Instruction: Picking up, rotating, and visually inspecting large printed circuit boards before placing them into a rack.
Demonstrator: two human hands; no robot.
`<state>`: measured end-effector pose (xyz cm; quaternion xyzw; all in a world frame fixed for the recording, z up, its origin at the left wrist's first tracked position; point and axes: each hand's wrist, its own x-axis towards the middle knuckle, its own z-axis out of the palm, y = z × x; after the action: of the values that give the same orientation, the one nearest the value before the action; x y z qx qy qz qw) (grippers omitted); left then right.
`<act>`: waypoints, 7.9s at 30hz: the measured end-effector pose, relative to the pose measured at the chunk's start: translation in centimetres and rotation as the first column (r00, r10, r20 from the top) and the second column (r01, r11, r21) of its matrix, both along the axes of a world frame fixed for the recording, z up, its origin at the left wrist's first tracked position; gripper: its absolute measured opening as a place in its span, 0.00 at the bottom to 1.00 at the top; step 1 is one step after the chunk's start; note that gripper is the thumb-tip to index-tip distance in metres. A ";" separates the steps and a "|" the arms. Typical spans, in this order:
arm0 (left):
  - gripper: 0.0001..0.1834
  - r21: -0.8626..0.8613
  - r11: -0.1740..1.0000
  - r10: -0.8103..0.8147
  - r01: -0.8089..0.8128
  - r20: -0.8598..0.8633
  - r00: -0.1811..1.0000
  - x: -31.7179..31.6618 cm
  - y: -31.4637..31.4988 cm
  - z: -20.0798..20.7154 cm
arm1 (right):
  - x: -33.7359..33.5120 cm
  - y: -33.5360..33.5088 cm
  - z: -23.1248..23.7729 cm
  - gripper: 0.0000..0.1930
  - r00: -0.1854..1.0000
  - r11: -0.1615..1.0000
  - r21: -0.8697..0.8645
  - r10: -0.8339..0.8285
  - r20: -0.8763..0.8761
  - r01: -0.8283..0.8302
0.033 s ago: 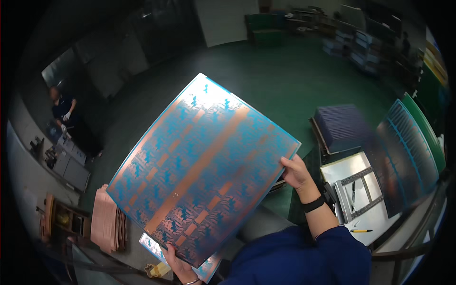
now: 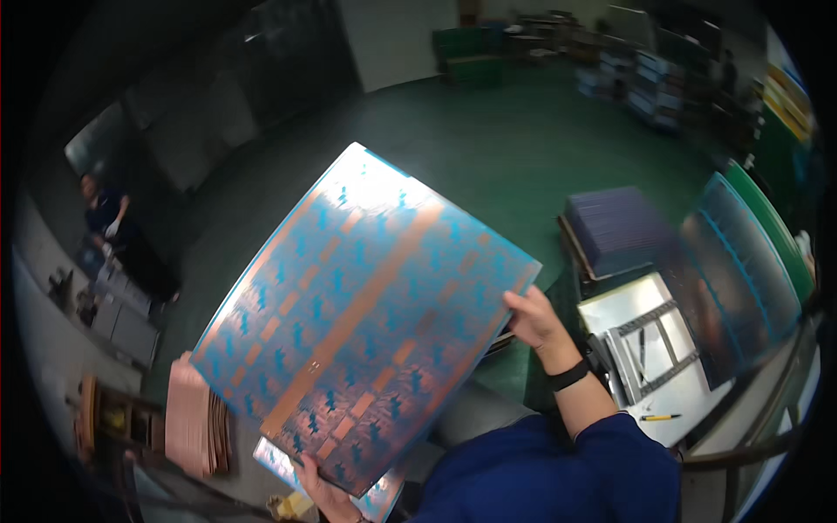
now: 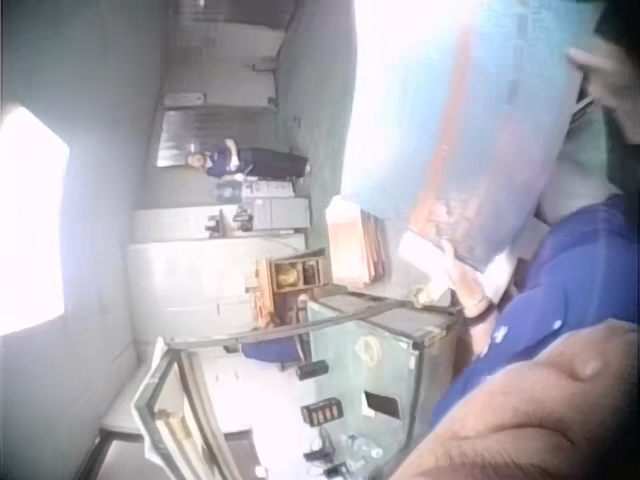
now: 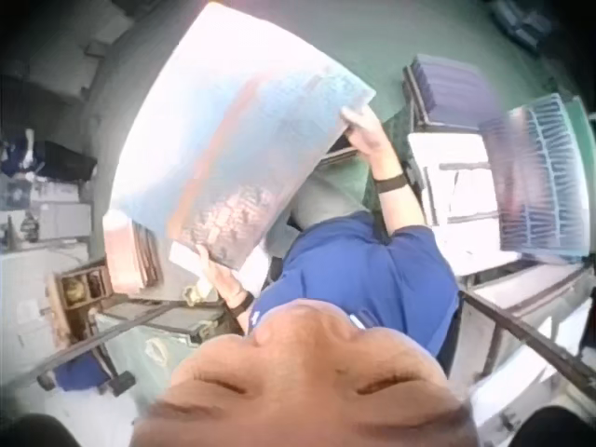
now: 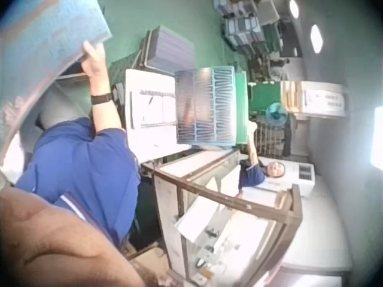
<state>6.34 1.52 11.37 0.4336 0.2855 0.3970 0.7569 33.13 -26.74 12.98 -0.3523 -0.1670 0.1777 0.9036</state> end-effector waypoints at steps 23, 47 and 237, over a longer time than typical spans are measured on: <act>0.13 0.284 0.901 -0.213 0.328 -0.368 0.905 9.1 -2.8 -2.8 | -0.8 -2.2 -1.0 0.27 1.000 0.999 -0.045 -0.010 0.016 0.010; 0.10 0.143 0.989 -0.003 0.031 -0.190 0.982 1.3 5.4 -6.3 | -1.8 -4.7 -6.7 0.18 0.964 0.982 0.000 -0.187 -0.189 0.190; 0.21 0.115 0.993 0.032 0.000 -0.284 0.958 -0.3 0.1 -2.4 | 3.1 4.0 -15.9 0.18 0.835 0.977 0.162 0.204 -0.511 -0.139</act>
<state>6.02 1.57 8.98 0.5263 0.3720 0.3520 0.6788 36.18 -22.69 -2.95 -0.2199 0.0446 0.3371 0.9143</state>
